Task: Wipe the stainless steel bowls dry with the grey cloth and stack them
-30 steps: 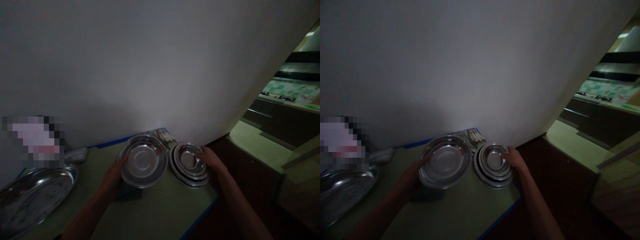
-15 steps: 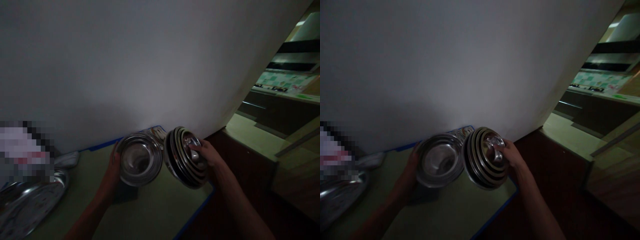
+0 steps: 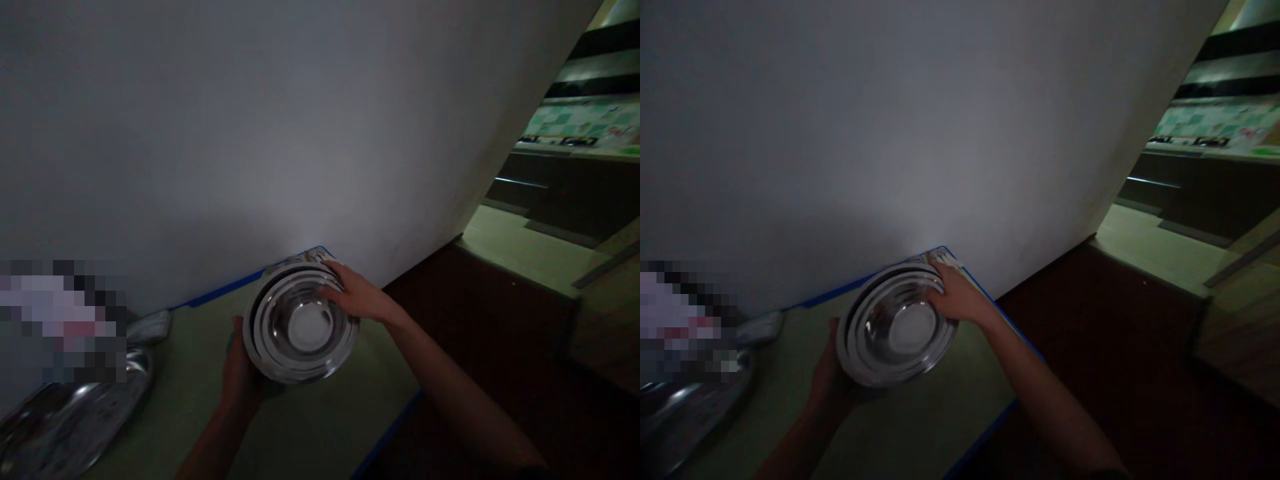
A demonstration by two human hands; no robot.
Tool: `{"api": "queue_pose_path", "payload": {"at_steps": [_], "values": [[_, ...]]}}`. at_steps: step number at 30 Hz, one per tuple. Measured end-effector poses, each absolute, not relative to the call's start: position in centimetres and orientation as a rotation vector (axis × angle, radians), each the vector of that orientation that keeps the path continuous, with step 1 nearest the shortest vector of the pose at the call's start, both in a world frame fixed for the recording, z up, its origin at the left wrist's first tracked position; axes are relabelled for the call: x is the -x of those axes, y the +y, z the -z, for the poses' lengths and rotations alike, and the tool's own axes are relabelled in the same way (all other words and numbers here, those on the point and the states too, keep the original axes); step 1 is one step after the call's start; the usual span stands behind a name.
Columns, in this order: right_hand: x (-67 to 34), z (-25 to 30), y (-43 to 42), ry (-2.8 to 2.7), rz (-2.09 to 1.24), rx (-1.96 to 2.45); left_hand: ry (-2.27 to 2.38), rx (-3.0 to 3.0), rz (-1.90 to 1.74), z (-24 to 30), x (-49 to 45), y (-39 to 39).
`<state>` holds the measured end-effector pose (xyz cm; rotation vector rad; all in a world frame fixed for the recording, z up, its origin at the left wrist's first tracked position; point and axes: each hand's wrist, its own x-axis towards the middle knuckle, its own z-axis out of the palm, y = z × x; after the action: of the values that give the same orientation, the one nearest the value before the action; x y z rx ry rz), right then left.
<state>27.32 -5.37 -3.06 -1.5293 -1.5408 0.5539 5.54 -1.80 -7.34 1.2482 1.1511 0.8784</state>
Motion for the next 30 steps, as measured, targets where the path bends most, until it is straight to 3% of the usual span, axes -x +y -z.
{"api": "queue_pose_path", "payload": {"at_steps": [3,7,19,24,30], "values": [[-28.9,4.3,-6.6,-1.477,-0.757,1.417,1.204,-1.021,-0.817,6.8,-6.6,-2.7],[-31.3,4.8,-8.8,-1.305,-0.689,1.485,1.009,-0.967,-0.768,6.5,-9.4,-3.7],[-37.8,8.0,-12.6,-1.217,-0.568,1.819,0.897,-1.599,-0.619,9.3,-15.0,-4.2],[-37.8,9.6,-10.8,-1.189,-0.340,2.015,0.751,-1.654,-0.559,8.4,-13.8,-3.2],[-32.7,7.3,-9.3,-1.399,-0.077,2.003,0.786,-1.901,-0.575,6.7,-11.2,-2.7]]}}
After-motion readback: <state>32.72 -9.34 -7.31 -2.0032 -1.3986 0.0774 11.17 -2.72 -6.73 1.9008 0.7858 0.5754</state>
